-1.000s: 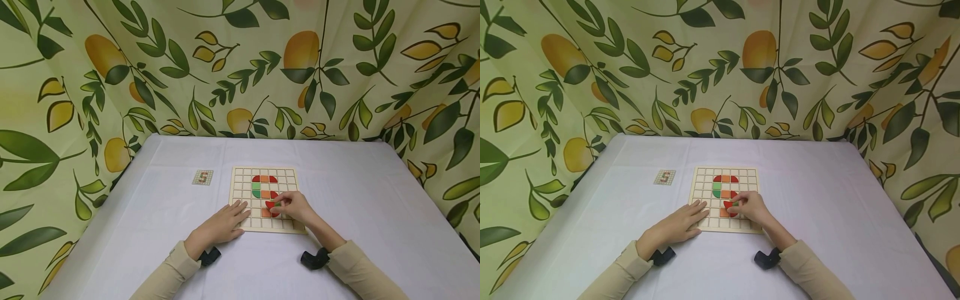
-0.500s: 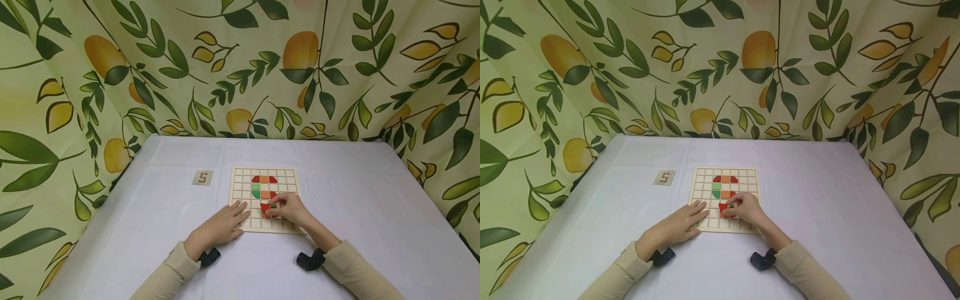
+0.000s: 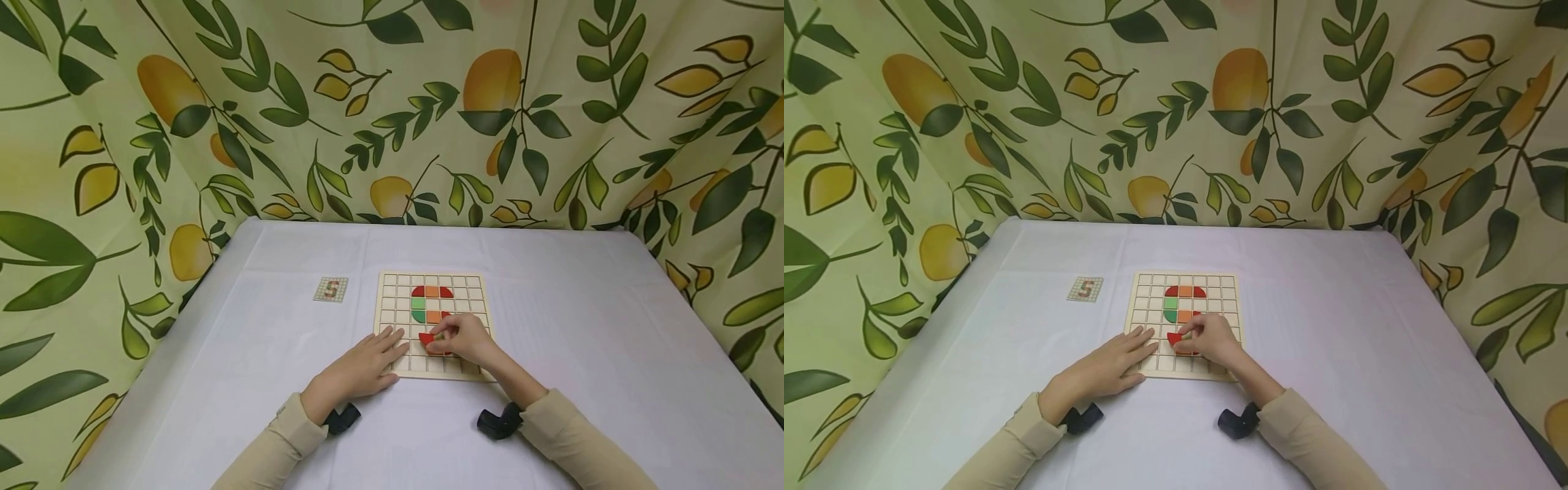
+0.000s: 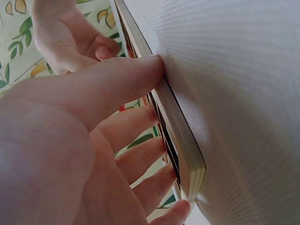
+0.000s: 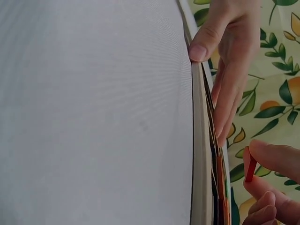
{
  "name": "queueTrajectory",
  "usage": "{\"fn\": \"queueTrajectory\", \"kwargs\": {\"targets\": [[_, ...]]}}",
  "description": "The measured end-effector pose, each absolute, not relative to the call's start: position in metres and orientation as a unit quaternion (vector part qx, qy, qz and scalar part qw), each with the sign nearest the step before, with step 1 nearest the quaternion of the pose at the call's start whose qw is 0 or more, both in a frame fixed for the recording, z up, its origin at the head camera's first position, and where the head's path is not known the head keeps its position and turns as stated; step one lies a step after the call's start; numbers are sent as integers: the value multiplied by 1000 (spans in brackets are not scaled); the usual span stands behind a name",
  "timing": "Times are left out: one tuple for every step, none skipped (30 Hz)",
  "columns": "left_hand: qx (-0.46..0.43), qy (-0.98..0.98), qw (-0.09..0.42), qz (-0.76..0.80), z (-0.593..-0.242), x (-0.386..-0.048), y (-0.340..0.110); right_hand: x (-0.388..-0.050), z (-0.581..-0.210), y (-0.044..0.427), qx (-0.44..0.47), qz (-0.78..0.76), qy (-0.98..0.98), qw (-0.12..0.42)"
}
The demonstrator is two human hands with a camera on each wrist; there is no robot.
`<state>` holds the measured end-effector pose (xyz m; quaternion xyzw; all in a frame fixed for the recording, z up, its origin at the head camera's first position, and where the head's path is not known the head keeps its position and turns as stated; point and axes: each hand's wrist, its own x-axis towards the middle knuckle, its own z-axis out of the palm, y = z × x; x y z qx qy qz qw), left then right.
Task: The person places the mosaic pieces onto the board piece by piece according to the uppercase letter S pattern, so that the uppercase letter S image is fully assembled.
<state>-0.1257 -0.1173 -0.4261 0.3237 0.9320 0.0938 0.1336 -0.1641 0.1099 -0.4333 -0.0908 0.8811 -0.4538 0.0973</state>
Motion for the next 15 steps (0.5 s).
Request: {"fn": "queueTrajectory", "kwargs": {"targets": [[323, 932, 133, 93, -426, -126, -117, -164, -433, 109, -92, -451, 882, 97], [322, 933, 134, 91, -426, -126, -117, -165, -433, 108, -92, -448, 884, 97], [322, 933, 134, 91, -426, -126, -117, -165, -433, 107, -94, -445, 885, 96], [321, 933, 136, 90, -426, -126, -117, -165, -433, 106, -94, -442, 887, 96], [320, 933, 136, 91, -426, -126, -117, -165, -433, 106, -94, -438, 889, 96], [320, 933, 137, 91, -426, -126, -117, -165, -433, 105, -93, -436, 890, 97], [320, 933, 137, 90, -426, -126, -117, -165, -433, 104, -92, -432, 892, 97], [320, 933, 137, 89, -426, -126, -117, -165, -433, 104, -91, -428, 894, 97], [321, 933, 136, 89, -426, -126, -117, -165, -433, 103, -91, -423, 896, 97], [322, 933, 136, 90, -426, -126, -117, -165, -433, 102, -91, -420, 898, 97], [323, 933, 135, 90, -426, -126, -117, -164, -433, 102, -92, -417, 899, 97], [324, 932, 135, 90, -426, -126, -117, -164, -432, 101, -92, -414, 900, 98], [324, 932, 134, 91, -426, -126, -117, -164, -432, 100, -93, -412, 901, 98], [325, 932, 134, 91, -426, -126, -117, -164, -432, 100, -92, -412, 901, 99], [327, 931, 133, 92, -426, -126, -117, -164, -432, 99, -92, -411, 901, 100]]}}
